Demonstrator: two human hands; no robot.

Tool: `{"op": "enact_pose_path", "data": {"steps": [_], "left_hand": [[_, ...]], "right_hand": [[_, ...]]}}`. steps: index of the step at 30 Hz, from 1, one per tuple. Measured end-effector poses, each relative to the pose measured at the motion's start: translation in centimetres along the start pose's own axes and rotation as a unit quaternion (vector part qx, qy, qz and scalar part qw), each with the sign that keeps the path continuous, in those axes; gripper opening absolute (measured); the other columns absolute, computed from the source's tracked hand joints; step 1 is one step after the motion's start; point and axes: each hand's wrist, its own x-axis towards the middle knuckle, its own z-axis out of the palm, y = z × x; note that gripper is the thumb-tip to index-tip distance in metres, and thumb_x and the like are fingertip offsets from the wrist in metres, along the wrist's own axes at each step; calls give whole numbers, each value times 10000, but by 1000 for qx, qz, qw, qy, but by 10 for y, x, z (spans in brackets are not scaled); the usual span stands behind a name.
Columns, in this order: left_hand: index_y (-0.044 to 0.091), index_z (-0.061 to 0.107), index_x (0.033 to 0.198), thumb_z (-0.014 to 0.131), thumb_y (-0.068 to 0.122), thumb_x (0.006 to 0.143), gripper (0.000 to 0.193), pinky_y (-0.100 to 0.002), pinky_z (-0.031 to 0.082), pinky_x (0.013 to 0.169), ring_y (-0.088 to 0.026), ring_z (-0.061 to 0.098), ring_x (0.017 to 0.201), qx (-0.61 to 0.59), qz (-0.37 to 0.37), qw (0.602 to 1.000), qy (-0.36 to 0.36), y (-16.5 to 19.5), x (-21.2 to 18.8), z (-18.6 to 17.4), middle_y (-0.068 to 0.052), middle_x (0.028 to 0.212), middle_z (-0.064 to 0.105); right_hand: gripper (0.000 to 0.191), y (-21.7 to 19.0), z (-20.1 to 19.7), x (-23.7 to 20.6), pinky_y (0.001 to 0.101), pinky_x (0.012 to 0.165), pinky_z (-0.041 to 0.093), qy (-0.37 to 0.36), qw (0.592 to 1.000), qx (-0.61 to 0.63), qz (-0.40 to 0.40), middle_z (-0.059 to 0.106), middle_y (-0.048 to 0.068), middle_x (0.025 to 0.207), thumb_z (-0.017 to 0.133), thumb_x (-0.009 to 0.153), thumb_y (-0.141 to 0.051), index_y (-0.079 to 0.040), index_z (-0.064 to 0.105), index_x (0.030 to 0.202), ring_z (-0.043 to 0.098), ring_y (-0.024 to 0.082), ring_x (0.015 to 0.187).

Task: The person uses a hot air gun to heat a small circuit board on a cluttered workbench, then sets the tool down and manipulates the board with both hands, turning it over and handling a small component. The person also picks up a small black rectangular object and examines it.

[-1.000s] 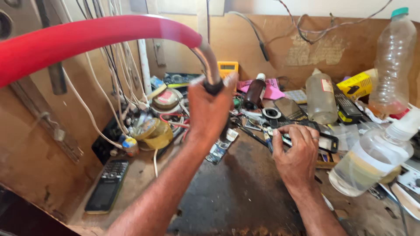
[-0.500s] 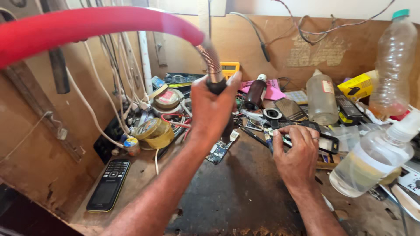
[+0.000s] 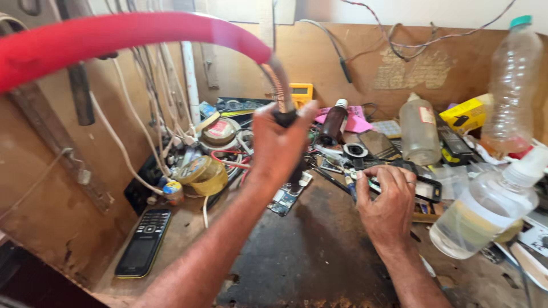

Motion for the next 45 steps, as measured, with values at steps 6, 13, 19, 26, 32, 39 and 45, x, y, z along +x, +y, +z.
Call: {"op": "enact_pose_path", "data": {"steps": [6, 13, 19, 26, 32, 39, 45], "left_hand": [[51, 615, 661, 723, 213, 956, 353, -286, 324, 440, -38, 468, 486, 55, 3, 997, 48, -3, -1, -4, 51, 550, 549], [48, 642, 706, 733, 220, 954, 315, -279, 353, 454, -31, 487, 508, -21, 33, 996, 86, 3, 3, -3, 43, 571, 590], [56, 634, 704, 749, 208, 947, 309, -281, 347, 447, -21, 479, 511, 40, 54, 993, 100, -3, 3, -8, 42, 570, 590], [62, 605, 685, 728, 209, 970, 344, -286, 343, 449, -20, 454, 518, 54, 40, 994, 82, 1, 0, -6, 44, 563, 556], [63, 626, 683, 723, 220, 968, 339, -277, 363, 437, -35, 487, 486, -16, 9, 997, 78, 1, -4, -2, 36, 559, 579], [58, 631, 704, 733, 224, 956, 319, -265, 385, 437, -36, 520, 480, -30, -3, 999, 43, 2, -3, -3, 24, 568, 603], [66, 637, 714, 732, 202, 932, 274, -261, 391, 426, -47, 530, 466, -34, -15, 998, 48, 0, -4, -4, 16, 553, 598]], "right_hand": [[110, -1, 0, -1, 458, 967, 440, 8, 1000, 10, 7, 690, 119, 945, 757, 913, -121, -40, 689, 880, 616, 339, 1003], [107, -2, -1, -1, 458, 970, 437, -5, 1000, 2, 13, 698, 119, 955, 756, 910, -122, -38, 693, 890, 625, 335, 1010], [103, -1, -2, -2, 457, 975, 436, -3, 1000, 6, 7, 701, 117, 971, 750, 912, -124, -40, 692, 899, 623, 337, 1016], [115, 0, -1, -1, 460, 977, 432, -5, 1000, 12, 9, 698, 116, 954, 744, 917, -127, -30, 686, 892, 622, 328, 1003], [109, -1, -2, 0, 458, 972, 429, -8, 1000, 9, 7, 699, 117, 953, 745, 918, -126, -37, 688, 890, 621, 333, 1015], [114, -1, -1, -1, 463, 986, 428, -3, 1000, 14, 2, 700, 111, 946, 745, 923, -124, -31, 683, 897, 634, 314, 998], [112, -1, -1, -1, 452, 974, 435, 9, 1000, 9, -4, 697, 113, 960, 752, 911, -122, -34, 683, 897, 630, 332, 999]]}}
